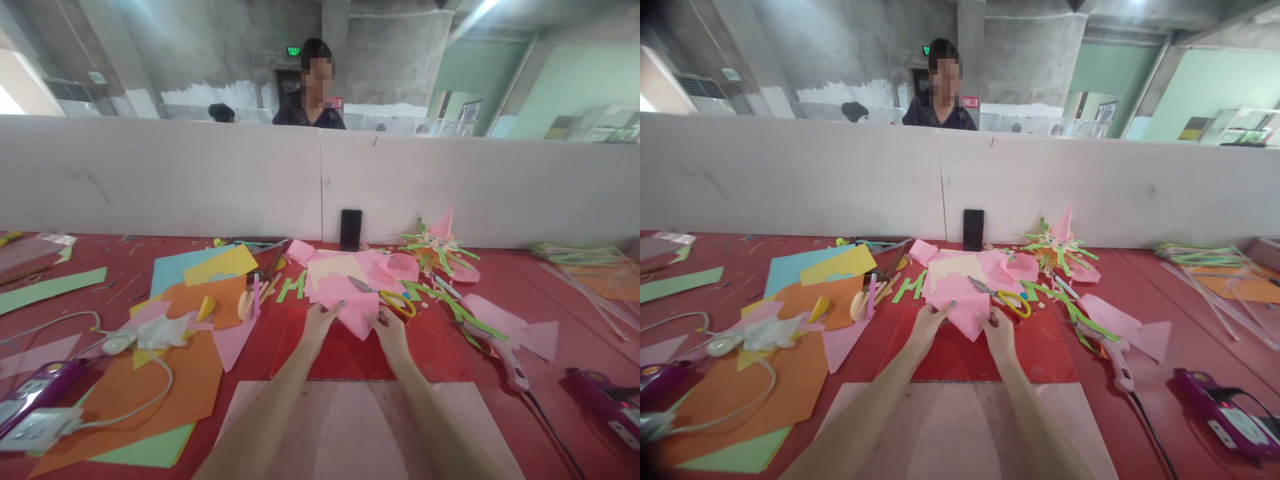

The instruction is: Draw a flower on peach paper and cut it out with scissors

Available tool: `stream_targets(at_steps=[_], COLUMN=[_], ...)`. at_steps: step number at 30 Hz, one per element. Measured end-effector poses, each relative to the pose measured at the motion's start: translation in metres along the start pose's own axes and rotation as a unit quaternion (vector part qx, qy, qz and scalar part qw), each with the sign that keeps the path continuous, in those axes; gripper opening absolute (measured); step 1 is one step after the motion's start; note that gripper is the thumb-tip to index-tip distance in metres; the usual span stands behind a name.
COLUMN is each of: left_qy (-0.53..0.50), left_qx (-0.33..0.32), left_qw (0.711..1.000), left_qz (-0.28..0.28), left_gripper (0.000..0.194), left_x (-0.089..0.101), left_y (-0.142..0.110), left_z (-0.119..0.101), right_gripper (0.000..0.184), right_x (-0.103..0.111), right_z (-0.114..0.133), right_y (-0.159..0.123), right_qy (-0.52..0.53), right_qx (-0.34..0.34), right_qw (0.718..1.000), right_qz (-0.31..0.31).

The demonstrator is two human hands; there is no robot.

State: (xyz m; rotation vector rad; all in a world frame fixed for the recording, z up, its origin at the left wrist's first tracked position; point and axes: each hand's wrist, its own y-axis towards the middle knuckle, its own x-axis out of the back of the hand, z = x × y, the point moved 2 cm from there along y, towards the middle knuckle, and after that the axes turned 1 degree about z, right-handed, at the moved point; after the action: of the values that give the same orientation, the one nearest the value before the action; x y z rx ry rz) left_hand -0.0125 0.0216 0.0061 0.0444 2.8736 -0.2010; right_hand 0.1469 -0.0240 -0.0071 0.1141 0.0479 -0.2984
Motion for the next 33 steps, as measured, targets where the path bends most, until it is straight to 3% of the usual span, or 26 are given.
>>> stream_targets(at_steps=[3,14,19,29,33], left_qy=[-0.001,-0.055,-0.062,-0.017,-0.019], left_qx=[0.017,0.042,0.053,0.071,0.067], left_qw=[0.999,0.997,0.996,0.997,0.996], left_qz=[0.031,0.025,0.02,-0.027,-0.053], left_gripper=[0.042,0.042,0.045,0.043,0.042], left_x=[-0.005,-0.027,-0.04,-0.035,-0.032], left_y=[-0.005,0.008,0.009,0.006,0.007], left_z=[-0.003,-0.013,-0.01,-0.001,0.002], right_gripper=[0.029,0.032,0.03,0.03,0.03], right_x=[0.0,0.005,0.011,0.007,0.02], right_z=[0.001,0.02,0.023,0.023,0.028], right_y=[0.001,0.027,0.029,0.02,0.021], right_qy=[-0.001,-0.014,-0.079,-0.043,-0.142], right_qx=[0.0,0.01,0.014,-0.014,0.022], right_qw=[1.0,1.0,0.996,0.997,0.986], right_qz=[0.0,-0.005,-0.048,-0.064,-0.087])
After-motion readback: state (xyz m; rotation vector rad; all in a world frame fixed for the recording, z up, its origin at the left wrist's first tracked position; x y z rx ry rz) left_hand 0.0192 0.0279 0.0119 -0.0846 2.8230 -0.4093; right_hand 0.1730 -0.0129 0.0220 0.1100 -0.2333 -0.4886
